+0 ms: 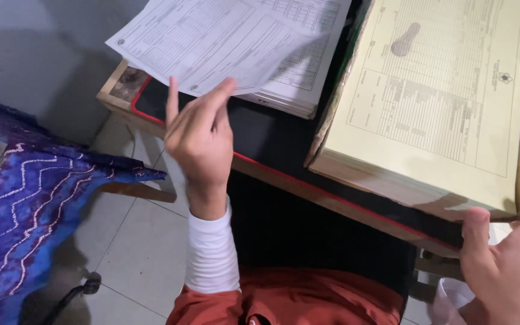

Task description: Inspecting and flipping through stacks of printed forms

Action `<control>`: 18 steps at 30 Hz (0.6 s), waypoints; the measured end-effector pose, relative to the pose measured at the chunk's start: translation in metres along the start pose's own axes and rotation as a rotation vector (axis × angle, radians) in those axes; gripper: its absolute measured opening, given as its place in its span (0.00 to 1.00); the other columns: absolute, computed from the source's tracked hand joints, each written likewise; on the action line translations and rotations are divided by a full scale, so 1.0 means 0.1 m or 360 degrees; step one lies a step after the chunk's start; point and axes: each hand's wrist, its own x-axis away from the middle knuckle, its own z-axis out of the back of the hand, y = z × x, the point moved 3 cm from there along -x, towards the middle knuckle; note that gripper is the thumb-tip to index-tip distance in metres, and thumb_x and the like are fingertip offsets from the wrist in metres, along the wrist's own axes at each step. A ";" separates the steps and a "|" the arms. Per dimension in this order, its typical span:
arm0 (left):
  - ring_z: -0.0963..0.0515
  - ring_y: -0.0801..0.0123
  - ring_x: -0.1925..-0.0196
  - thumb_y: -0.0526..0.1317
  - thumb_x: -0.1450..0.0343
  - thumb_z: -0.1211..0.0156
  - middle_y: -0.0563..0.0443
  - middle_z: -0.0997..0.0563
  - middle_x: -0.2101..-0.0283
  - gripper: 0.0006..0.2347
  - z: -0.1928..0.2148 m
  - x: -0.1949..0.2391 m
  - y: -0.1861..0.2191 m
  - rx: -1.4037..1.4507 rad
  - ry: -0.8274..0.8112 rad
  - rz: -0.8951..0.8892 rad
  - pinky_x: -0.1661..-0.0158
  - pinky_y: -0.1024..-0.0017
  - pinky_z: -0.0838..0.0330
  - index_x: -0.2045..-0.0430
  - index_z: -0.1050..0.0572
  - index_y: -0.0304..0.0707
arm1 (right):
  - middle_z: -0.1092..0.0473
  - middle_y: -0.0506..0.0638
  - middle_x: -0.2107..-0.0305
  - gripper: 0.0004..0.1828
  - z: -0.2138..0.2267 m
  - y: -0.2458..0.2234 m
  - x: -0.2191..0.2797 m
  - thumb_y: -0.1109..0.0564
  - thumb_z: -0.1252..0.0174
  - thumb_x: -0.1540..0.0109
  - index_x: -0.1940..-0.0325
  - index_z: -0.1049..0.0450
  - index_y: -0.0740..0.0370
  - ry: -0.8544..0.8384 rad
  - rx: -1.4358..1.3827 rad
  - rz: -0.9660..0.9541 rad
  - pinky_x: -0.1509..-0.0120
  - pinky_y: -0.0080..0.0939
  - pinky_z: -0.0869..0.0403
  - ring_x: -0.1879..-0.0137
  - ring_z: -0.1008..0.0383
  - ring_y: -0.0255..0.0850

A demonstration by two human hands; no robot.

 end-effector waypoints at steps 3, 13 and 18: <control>0.09 0.56 0.59 0.31 0.22 0.49 0.41 0.13 0.60 0.09 0.07 -0.03 0.28 0.0172 0.0176 -0.0082 0.34 0.44 0.33 0.63 0.18 0.28 | 0.57 0.78 0.27 0.38 0.47 -0.76 -0.33 0.52 0.61 0.26 0.24 0.59 0.90 0.0059 -0.0606 0.0159 0.19 0.64 0.47 0.19 0.54 0.71; 0.07 0.64 0.54 0.33 0.23 0.38 0.51 0.14 0.54 0.02 -0.16 0.15 1.09 0.0862 -0.0057 -0.0794 0.33 0.52 0.41 0.61 0.19 0.41 | 0.60 0.40 0.75 0.62 0.47 -0.57 -0.50 -0.07 0.82 0.61 0.69 0.56 0.55 0.0016 -0.1108 -0.0421 0.63 0.34 0.54 0.67 0.64 0.31; 0.13 0.64 0.51 0.31 0.25 0.35 0.49 0.19 0.55 0.04 -0.20 0.15 1.22 0.0996 -0.0210 -0.0906 0.40 0.60 0.25 0.59 0.16 0.39 | 0.40 0.63 0.52 0.64 0.57 -0.67 -0.37 0.04 0.89 0.42 0.44 0.47 0.67 -0.0007 -0.1174 -0.0204 0.26 0.63 0.33 0.44 0.38 0.51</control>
